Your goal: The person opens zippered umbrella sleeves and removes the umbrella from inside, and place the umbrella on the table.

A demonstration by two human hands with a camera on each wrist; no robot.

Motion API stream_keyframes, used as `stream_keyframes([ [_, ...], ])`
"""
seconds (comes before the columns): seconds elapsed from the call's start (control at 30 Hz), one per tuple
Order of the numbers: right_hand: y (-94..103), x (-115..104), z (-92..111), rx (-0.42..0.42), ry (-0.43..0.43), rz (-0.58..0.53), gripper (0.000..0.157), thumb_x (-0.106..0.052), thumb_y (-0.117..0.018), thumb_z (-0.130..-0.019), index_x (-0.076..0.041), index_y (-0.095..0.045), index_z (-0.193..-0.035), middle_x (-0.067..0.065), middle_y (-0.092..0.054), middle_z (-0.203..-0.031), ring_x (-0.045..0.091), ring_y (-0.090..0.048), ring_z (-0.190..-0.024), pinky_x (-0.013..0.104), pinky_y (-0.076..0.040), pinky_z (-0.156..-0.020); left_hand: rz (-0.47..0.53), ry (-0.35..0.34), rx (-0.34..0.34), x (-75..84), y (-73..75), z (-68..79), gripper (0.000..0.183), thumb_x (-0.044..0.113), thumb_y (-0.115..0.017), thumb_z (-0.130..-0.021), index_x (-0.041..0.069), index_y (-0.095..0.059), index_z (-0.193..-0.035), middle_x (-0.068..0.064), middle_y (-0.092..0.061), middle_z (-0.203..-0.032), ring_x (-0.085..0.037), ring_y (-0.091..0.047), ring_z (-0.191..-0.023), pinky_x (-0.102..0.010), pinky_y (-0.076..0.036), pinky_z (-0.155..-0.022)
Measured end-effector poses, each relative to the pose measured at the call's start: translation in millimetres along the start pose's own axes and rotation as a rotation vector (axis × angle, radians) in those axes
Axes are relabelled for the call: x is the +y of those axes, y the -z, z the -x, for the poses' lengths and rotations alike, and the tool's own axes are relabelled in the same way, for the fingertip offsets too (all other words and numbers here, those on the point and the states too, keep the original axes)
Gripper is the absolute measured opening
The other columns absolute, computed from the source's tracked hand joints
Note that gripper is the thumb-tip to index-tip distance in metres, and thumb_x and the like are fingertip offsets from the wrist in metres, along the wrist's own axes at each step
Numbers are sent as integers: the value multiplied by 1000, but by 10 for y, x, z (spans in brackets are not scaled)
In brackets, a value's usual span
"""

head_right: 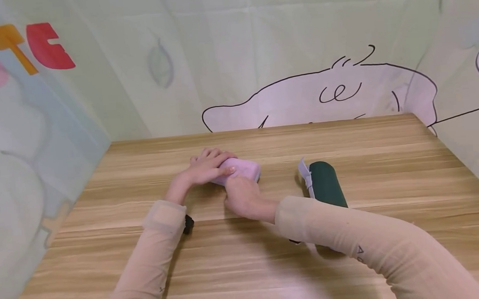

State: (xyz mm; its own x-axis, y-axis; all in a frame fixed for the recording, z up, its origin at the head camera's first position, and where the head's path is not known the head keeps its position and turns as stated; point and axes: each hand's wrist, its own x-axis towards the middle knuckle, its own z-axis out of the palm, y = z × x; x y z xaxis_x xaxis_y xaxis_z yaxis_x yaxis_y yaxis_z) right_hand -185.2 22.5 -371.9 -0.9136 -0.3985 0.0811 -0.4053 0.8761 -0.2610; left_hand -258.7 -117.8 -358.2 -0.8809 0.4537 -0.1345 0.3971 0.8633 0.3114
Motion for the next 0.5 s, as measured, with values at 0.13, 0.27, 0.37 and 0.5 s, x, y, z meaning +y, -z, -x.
stream_keyframes([
  [0.13,-24,-6,-4,25,7,43,16,-9,-62,-72,-9,-54,-57,10,-61,-67,19,-55,-57,32,-46,-47,23,3,-26,-10,19,-11,55,60,-40,-87,34,-38,-136,-4,-34,-144,-28,-21,-135,-63,-19,-99],
  [0.27,-35,-10,-5,36,17,55,16,-10,-62,-72,-9,-55,-57,9,-61,-66,20,-56,-58,34,-47,-49,28,8,-45,-21,32,-18,57,62,-40,-86,34,-38,-136,-3,-34,-143,-27,-21,-135,-61,-20,-99],
  [0.37,-39,-13,-11,33,28,58,16,-10,-62,-72,-9,-55,-58,8,-61,-66,19,-56,-59,34,-48,-50,26,12,-52,-21,35,-16,58,63,-39,-86,34,-37,-136,-3,-34,-143,-27,-21,-135,-61,-20,-100],
  [0.5,-35,-21,-24,27,39,59,19,-10,-62,-74,-10,-53,-57,6,-60,-63,16,-54,-57,33,-48,-51,34,8,-53,-4,47,-10,58,62,-40,-86,33,-36,-137,-3,-33,-144,-28,-20,-135,-63,-18,-100],
])
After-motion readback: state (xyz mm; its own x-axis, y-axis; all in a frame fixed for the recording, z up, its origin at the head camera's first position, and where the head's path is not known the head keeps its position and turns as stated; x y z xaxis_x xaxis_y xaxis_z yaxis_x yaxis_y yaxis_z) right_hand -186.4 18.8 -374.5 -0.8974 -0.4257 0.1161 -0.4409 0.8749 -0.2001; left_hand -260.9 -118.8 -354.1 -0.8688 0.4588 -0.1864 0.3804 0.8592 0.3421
